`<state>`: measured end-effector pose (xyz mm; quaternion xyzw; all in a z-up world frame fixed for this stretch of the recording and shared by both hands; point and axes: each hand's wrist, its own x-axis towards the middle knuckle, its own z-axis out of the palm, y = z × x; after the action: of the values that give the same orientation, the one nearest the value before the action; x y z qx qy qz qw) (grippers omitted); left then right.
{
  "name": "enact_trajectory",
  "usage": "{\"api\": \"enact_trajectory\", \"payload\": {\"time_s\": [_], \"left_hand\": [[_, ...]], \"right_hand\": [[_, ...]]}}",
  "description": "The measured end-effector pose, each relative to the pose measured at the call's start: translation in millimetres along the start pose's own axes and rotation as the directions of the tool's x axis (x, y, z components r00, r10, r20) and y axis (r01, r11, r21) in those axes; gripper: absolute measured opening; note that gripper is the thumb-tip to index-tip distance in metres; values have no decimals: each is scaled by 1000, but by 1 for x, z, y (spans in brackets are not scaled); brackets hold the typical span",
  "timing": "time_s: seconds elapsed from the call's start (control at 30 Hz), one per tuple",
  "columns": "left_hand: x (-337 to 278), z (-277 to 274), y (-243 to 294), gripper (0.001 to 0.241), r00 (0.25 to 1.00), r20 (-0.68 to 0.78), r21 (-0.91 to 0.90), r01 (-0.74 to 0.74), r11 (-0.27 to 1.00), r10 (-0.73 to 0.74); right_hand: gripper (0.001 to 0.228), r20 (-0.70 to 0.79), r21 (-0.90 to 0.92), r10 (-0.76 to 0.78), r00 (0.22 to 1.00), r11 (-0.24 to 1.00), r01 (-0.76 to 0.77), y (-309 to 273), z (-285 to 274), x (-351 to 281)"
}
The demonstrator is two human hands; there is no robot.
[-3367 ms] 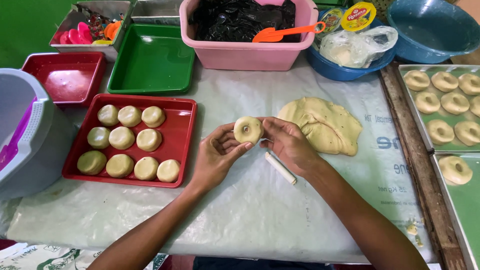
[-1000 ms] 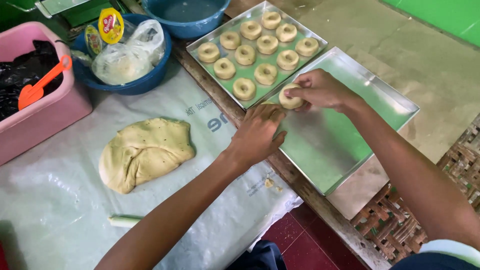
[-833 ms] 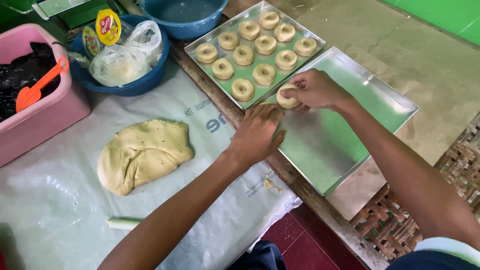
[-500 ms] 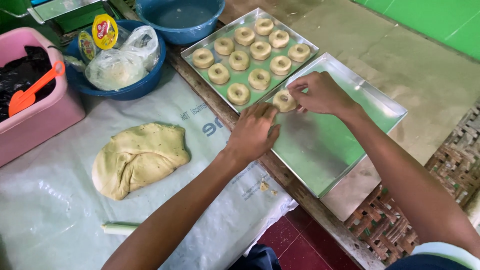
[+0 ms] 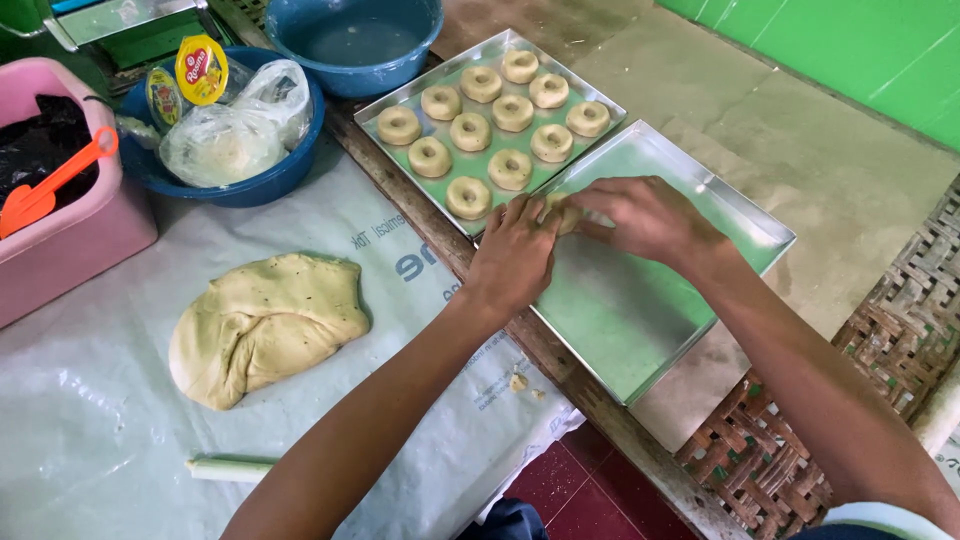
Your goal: The recorder is shaping dough into donuts using a small tube to punch holes and then placing them onto a baking tray.
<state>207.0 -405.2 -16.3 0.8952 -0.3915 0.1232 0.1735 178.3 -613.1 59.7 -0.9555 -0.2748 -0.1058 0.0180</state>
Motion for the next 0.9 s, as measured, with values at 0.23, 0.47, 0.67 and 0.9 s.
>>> {"api": "enact_trajectory", "payload": {"time_s": [0.23,0.47,0.67,0.9], "left_hand": [[-6,-15,-3,46,1000,-22,-26,-13,1000,12],[-42,-103,-8,42,993,-117,-424,-46,904,-4],[-110,-182,-8,36,971,-231,-514,-64,855,-66],[-191,-236,-3,43,940,-113,-527,217,822,-320]], "right_hand": [[15,-143,-208,-116,983,975,85,3,13,-8],[24,-148,-131,-67,987,990,48,2,10,-18],[24,-165,-94,50,985,993,-66,-11,8,-23],[31,-193,-42,62,979,997,-71,-20,2,-12]]}}
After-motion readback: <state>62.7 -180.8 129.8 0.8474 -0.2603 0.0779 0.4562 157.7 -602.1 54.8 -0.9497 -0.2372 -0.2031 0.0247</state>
